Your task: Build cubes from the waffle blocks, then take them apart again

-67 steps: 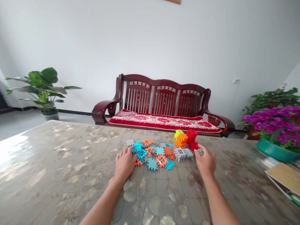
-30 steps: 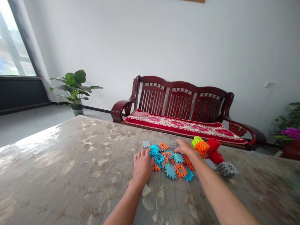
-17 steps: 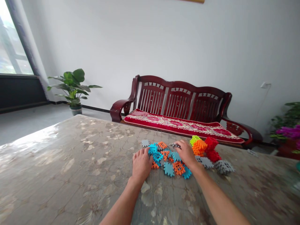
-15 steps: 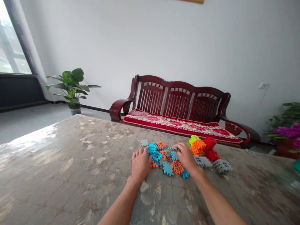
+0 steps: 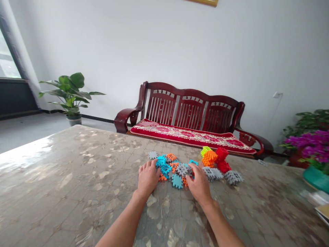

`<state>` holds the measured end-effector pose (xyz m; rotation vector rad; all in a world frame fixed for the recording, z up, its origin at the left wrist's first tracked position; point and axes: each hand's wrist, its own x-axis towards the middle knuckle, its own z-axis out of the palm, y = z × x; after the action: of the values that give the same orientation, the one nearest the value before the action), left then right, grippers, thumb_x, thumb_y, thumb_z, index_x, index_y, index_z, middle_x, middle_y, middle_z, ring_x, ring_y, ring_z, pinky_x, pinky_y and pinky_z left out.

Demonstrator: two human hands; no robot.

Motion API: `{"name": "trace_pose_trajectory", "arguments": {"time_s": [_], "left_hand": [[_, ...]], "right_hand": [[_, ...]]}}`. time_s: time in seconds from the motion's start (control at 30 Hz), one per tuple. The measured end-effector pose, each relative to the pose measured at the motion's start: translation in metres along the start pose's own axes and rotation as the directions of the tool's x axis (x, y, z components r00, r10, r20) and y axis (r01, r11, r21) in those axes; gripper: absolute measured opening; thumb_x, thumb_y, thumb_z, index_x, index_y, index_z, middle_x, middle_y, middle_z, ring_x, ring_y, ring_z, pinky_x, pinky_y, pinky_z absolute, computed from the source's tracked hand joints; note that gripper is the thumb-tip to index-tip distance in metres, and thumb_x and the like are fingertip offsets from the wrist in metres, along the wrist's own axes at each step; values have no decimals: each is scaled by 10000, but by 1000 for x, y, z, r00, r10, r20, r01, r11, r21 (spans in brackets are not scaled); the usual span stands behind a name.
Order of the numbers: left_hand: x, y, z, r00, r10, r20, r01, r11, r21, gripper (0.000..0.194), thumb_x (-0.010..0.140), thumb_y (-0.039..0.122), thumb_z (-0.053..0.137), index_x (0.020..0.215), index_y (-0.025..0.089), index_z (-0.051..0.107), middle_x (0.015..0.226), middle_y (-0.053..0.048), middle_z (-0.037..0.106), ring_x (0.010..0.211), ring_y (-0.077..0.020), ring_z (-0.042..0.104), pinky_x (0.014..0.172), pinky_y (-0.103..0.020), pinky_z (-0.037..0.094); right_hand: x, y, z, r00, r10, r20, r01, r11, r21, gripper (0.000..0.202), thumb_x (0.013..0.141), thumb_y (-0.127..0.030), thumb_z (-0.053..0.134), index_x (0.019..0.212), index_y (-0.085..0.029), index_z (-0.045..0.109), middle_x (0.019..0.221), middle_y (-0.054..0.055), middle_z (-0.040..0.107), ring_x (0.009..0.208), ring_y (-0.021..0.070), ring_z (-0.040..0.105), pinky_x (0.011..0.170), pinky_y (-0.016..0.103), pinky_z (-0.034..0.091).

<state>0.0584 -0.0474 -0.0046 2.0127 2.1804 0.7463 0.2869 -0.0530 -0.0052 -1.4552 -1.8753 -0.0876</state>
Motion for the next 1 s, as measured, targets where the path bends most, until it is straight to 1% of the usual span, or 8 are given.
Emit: {"name": "trace_pose_trajectory", "arguments": {"time_s": [0.13, 0.33, 0.5, 0.6, 0.7, 0.8, 0.9, 1.0], "left_hand": [[0, -1, 2, 1000, 6, -19, -6, 1000, 7, 429, 890, 317, 448, 1306, 234, 517, 1260, -89, 609, 1141, -258, 547, 977, -400, 366], [1, -2, 4, 1000, 2, -12, -2, 1000, 10, 431, 888, 320, 452, 1306, 234, 519, 1267, -89, 607, 1143, -256, 546, 978, -396, 367], [1, -2, 2, 1000, 7, 0, -7, 1000, 18, 433, 891, 329, 451, 1308, 233, 516, 1263, -97, 607, 1153, -255, 544, 985, -397, 364], [2, -2, 1, 1000, 3, 22, -3, 1000, 16, 435, 897, 333, 438, 1316, 237, 509, 1279, -100, 599, 1170, -252, 538, 993, -403, 362], [3, -2, 0, 999, 6, 34, -7, 1000, 15, 441, 903, 344, 419, 1320, 233, 506, 1294, -99, 593, 1182, -257, 531, 1001, -407, 360], [2, -2, -1, 999, 7, 39, -8, 1000, 15, 442, 906, 351, 406, 1319, 233, 508, 1290, -95, 597, 1182, -260, 530, 1001, -410, 364], [2, -1, -3, 999, 2, 50, -3, 1000, 17, 438, 903, 345, 408, 1315, 234, 509, 1294, -95, 595, 1185, -259, 529, 1006, -416, 361], [3, 0, -4, 999, -2, 52, 1, 1000, 18, 439, 903, 344, 408, 1317, 233, 503, 1294, -94, 594, 1191, -260, 527, 1009, -419, 360]], "right_hand": [[0, -11, 2, 999, 8, 41, -3, 992, -123, 467, 761, -262, 622, 1220, -186, 583, 1217, 80, 627, 1152, 268, 517, 1016, 420, 394], [3, -12, 9, 999, 20, 50, -8, 976, -218, 474, 755, -220, 635, 1226, -193, 590, 1154, 87, 656, 1109, 274, 532, 979, 404, 402], [0, -12, 10, 1000, 4, -7, -5, 993, -120, 494, 736, -158, 596, 1229, -191, 580, 1147, 81, 657, 1086, 248, 543, 976, 385, 407], [6, -6, 0, 995, 6, -98, -10, 999, -37, 500, 740, -170, 579, 1241, -179, 563, 1144, 87, 658, 1068, 234, 552, 966, 372, 413], [17, 14, -23, 966, 98, -240, -110, 993, -36, 496, 748, -257, 590, 1233, -156, 565, 1144, 118, 658, 1038, 255, 560, 930, 387, 424], [25, 46, -54, 899, 255, -356, -300, 951, -76, 528, 739, -364, 592, 1220, -147, 579, 1130, 125, 669, 1017, 285, 571, 909, 398, 423], [21, 80, -80, 836, 394, -382, -475, 868, -145, 564, 738, -419, 581, 1246, -174, 572, 1142, 103, 677, 992, 285, 589, 899, 388, 417], [11, 106, -96, 771, 500, -395, -601, 776, -191, 578, 736, -437, 577, 1258, -190, 570, 1167, 88, 675, 1008, 294, 595, 901, 393, 415]]}}
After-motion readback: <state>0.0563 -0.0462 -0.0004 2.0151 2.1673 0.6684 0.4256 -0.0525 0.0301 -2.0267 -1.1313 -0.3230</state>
